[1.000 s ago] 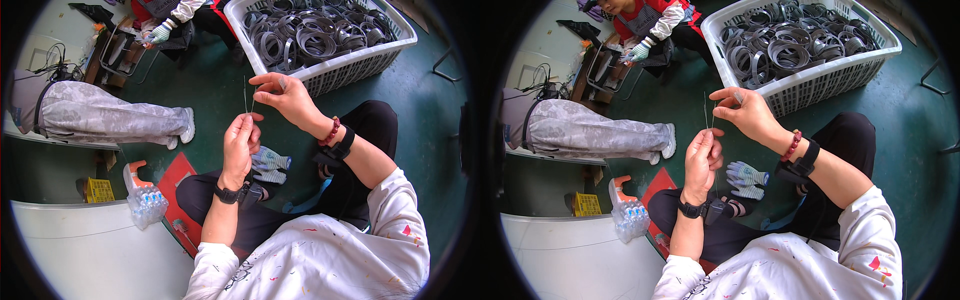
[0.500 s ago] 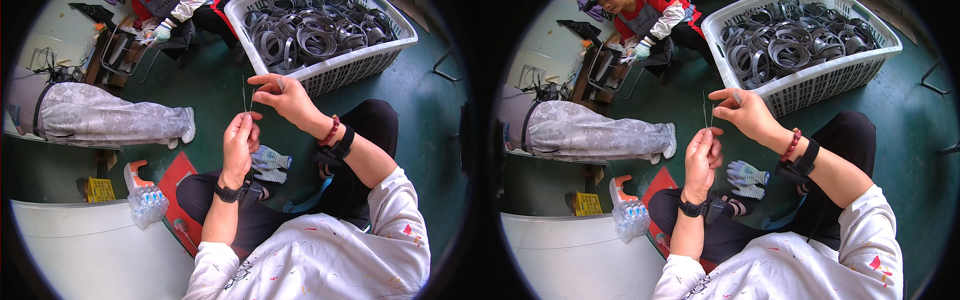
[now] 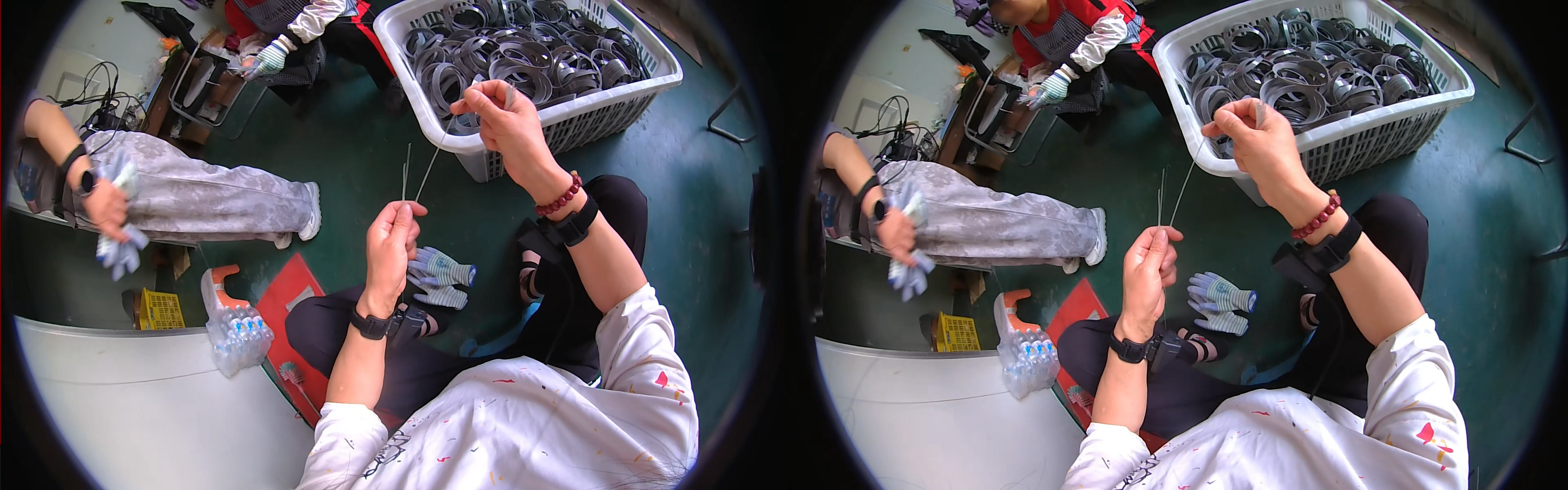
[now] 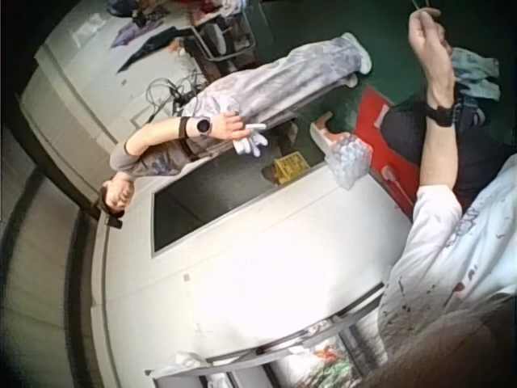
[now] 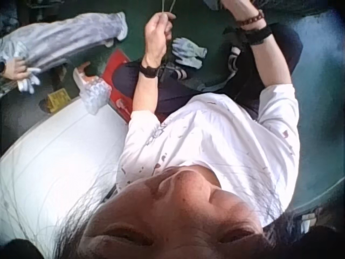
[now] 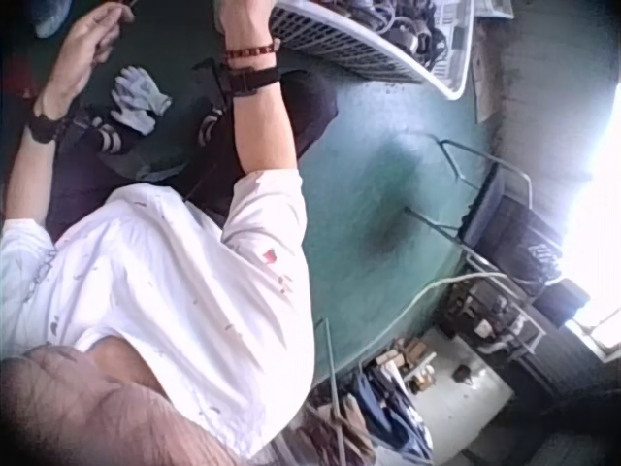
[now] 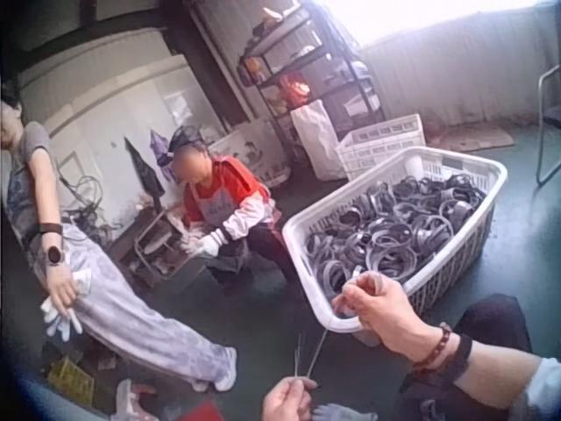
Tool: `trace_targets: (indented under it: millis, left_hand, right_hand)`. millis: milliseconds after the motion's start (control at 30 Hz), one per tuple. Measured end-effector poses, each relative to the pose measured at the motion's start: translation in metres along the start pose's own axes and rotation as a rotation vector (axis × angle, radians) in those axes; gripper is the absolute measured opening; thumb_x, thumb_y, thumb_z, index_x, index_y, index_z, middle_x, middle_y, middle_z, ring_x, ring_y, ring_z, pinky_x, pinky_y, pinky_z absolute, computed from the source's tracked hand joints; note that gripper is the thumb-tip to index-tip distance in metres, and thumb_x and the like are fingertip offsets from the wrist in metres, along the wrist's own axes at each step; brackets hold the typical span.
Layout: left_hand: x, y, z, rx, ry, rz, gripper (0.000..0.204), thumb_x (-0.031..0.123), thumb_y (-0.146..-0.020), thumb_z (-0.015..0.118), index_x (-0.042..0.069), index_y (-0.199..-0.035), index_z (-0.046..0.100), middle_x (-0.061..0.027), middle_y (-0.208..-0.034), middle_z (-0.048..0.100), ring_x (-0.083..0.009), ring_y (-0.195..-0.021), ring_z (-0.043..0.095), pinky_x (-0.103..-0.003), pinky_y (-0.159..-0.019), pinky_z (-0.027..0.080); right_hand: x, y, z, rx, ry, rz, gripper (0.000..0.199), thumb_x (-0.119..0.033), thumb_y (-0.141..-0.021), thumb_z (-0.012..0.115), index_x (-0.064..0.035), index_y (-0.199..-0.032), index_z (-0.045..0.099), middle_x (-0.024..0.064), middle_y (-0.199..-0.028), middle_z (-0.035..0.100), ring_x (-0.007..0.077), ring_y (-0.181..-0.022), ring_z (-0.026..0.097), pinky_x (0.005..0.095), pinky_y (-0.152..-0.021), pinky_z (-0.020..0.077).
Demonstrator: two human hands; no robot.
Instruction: The recorder is manually sorting and arranging small thin metal pins or wires in a manufacturing facility.
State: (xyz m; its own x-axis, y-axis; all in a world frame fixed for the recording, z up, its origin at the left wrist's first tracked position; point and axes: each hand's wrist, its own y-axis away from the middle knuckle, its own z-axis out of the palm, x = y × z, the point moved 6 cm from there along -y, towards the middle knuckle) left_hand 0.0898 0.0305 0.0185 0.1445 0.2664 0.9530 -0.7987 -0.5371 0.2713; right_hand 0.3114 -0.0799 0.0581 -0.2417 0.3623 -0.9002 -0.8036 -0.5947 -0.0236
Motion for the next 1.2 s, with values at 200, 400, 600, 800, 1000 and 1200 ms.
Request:
trace_targets:
  millis: [200,400,600,800,1000,1200]
  left_hand:
    - [0.010,0.015,-0.053,0.258,0.159,0.083,0.009,0.017,-0.100,0.063,0.009,-0.105,0.059,0.0096,-0.066,0.039,-0.0006,-0.048,0.030,-0.021,-0.042,0.021]
    - [-0.026,0.019,-0.061,0.071,0.416,-0.060,0.023,0.027,-0.106,0.052,0.005,-0.107,0.061,0.0092,-0.060,0.034,-0.0028,-0.045,0.029,-0.023,-0.042,0.022]
    - [-0.022,0.028,-0.076,-0.108,0.561,0.021,0.036,0.039,-0.109,0.047,0.006,-0.111,0.062,0.0054,-0.085,0.045,-0.0036,-0.064,0.035,-0.019,-0.055,0.031]
    - [-0.007,0.016,-0.100,-0.079,0.388,-0.009,0.026,0.032,-0.105,0.057,0.009,-0.112,0.065,0.0118,-0.069,0.033,-0.0029,-0.056,0.028,-0.022,-0.051,0.025]
    - [0.027,0.031,-0.120,-0.140,0.587,-0.031,0.029,0.037,-0.104,0.059,0.010,-0.114,0.065,0.0125,-0.061,0.027,-0.0017,-0.049,0.024,-0.020,-0.045,0.019]
    - [0.044,0.054,-0.136,-0.147,0.832,0.026,0.027,0.034,-0.105,0.058,0.007,-0.112,0.062,0.0117,-0.062,0.029,-0.0021,-0.049,0.024,-0.020,-0.044,0.021]
  right_hand:
    - [-0.023,0.007,0.043,-0.018,0.221,-0.063,0.016,-0.018,-0.095,0.067,-0.0027,-0.100,0.067,0.0016,-0.087,0.072,0.0038,-0.062,0.052,0.0218,-0.055,0.0399]
    - [-0.002,0.026,0.063,-0.090,0.277,-0.144,0.007,-0.008,-0.099,0.062,-0.0036,-0.094,0.062,0.0002,-0.084,0.067,0.0052,-0.076,0.059,0.0208,-0.069,0.0454]
    - [0.012,0.030,0.122,-0.235,0.216,-0.156,0.007,-0.006,-0.098,0.064,-0.0018,-0.093,0.060,0.0050,-0.082,0.070,0.0074,-0.073,0.062,0.0219,-0.068,0.0471]
    - [0.004,0.044,0.182,-0.361,0.236,-0.374,0.005,0.000,-0.096,0.063,0.0005,-0.093,0.059,0.0069,-0.083,0.068,0.0090,-0.073,0.061,0.0212,-0.069,0.0460]
    - [-0.024,0.112,0.240,-0.553,0.529,-0.697,0.005,-0.001,-0.093,0.067,-0.0005,-0.094,0.061,0.0035,-0.079,0.069,0.0022,-0.054,0.049,0.0194,-0.048,0.0347]
    - [-0.035,0.165,0.264,-0.769,0.513,-0.828,0.012,-0.001,-0.091,0.072,-0.0055,-0.102,0.069,0.0065,-0.085,0.067,0.0117,-0.067,0.059,0.0252,-0.060,0.0483]
